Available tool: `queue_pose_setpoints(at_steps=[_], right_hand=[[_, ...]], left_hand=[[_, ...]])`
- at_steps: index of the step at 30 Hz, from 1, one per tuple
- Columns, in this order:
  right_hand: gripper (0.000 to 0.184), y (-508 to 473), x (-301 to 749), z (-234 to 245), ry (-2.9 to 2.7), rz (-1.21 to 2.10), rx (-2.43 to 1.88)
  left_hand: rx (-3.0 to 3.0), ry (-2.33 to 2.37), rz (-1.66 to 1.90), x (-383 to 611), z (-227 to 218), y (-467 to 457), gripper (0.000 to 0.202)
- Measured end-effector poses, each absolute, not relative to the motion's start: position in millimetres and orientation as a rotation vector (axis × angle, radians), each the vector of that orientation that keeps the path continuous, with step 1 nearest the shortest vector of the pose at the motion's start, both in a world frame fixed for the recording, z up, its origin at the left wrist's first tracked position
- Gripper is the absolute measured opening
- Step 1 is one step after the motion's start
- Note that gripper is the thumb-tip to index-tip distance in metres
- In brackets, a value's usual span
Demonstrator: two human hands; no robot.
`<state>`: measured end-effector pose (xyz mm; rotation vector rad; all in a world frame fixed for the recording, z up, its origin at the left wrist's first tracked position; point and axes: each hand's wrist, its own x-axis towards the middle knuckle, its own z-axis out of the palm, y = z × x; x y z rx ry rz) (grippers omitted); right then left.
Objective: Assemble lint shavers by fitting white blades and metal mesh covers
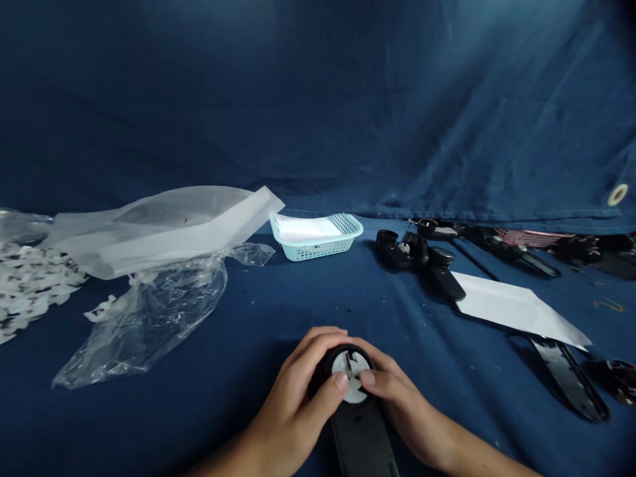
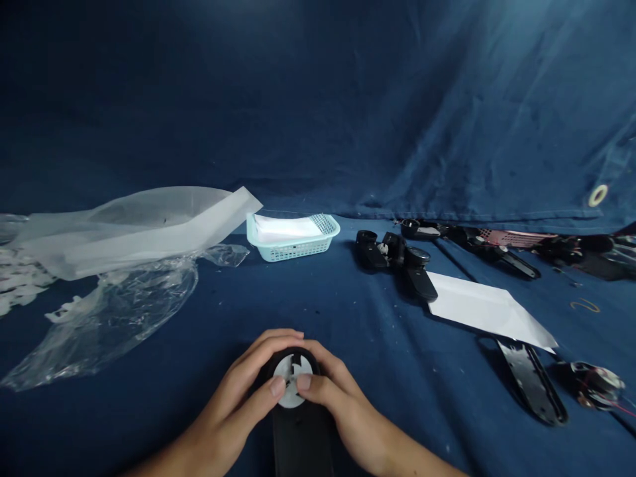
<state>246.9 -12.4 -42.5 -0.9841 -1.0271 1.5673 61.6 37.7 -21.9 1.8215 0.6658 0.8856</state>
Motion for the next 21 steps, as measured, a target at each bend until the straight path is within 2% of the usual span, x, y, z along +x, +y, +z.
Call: queue_pose_setpoints(at_steps=[21], right_hand=[[0.044,-10.5,244.0,-44.2,-0.979,1.558,-1.064]], left_hand=[[1.79,0.67,0.903,63.7,-21.2,35.5,0.028]])
